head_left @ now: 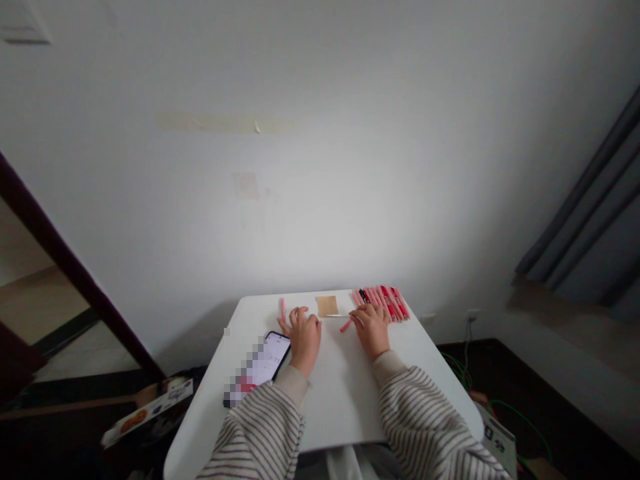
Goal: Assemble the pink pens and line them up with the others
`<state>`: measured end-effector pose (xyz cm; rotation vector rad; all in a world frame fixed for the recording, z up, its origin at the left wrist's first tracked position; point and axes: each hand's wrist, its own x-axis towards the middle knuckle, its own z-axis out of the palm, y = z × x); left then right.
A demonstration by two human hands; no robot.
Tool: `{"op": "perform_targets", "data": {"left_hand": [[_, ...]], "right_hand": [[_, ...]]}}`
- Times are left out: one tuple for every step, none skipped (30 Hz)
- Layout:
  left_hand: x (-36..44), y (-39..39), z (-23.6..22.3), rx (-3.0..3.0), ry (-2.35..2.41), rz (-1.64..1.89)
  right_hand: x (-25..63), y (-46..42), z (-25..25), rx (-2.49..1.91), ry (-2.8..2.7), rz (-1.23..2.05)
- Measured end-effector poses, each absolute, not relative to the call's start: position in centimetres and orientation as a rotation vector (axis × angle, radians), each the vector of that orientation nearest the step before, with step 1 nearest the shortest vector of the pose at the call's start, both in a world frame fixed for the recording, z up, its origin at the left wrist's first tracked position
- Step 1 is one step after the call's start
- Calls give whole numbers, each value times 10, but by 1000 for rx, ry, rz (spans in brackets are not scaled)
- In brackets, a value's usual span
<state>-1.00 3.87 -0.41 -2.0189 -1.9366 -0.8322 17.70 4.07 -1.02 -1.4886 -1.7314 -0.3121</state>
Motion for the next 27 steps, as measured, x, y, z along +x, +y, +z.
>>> {"op": "perform_targets", "data": {"left_hand": [[-10, 39, -4, -2022, -1933, -838], [-10, 39, -4, -2024, -1932, -846], [-10, 39, -4, -2027, -1932, -858], [-10, 39, -3, -2031, -1934, -871], [-10, 38, -3, -2035, -1939, -887], [-10, 38, -2, -2039, -1947, -905], [-10, 38, -1, -2042, -1958, -924], [-10, 37, 0, -2043, -1971, -943], [-9, 37, 0, -2042, -1982, -962], [-9, 37, 1, -2039, -1990, -980], [-9, 36, 2, -2035, -1993, -996], [-9, 36, 3, -2032, -1992, -1011], [-9, 35, 3, -2031, -1988, -1023], [-9, 35, 4, -2031, -1983, -1035], [-8, 34, 5, -2031, -1979, -1045], [-8, 34, 5, -2032, -1977, -1055], [-8, 33, 6, -2035, -1974, -1064], [-8, 33, 6, -2038, -1970, -1072], [-8, 33, 7, -2042, -1967, -1077], [-8, 32, 7, -2045, -1964, -1081], [-8, 32, 7, -2049, -1961, -1083], [-8, 32, 8, -2053, -1958, -1085], [-8, 32, 8, -2054, -1957, -1088], [-8, 32, 8, -2055, -1956, -1093], [-9, 32, 7, -2054, -1955, -1098], [-9, 32, 7, -2054, -1954, -1104], [-9, 32, 7, -2055, -1950, -1108]], "right_hand": [[177, 41, -10, -1488, -1731, -308], [177, 41, -10, -1487, -1729, -304], [177, 41, -10, -1486, -1728, -301], [177, 41, -10, -1485, -1725, -300], [177, 40, -10, -1481, -1726, -298], [177, 40, -10, -1477, -1728, -296], [177, 41, -10, -1472, -1730, -294], [177, 41, -10, -1467, -1733, -289], [177, 41, -11, -1463, -1737, -283], [177, 41, -11, -1460, -1740, -276], [177, 42, -11, -1459, -1744, -270], [177, 42, -12, -1459, -1746, -265], [177, 42, -12, -1460, -1747, -261], [177, 42, -12, -1462, -1747, -258], [177, 42, -12, -1462, -1747, -255], [177, 42, -12, -1461, -1746, -252], [176, 41, -11, -1459, -1744, -250], [176, 41, -10, -1456, -1743, -249], [176, 40, -10, -1456, -1740, -249], [176, 40, -10, -1457, -1742, -249], [176, 40, -9, -1461, -1744, -250], [176, 40, -9, -1465, -1747, -252], [177, 40, -9, -1469, -1750, -255], [177, 40, -9, -1471, -1753, -258], [177, 40, -10, -1472, -1754, -261], [177, 41, -10, -1473, -1754, -264], [177, 41, -10, -1474, -1753, -267]]}}
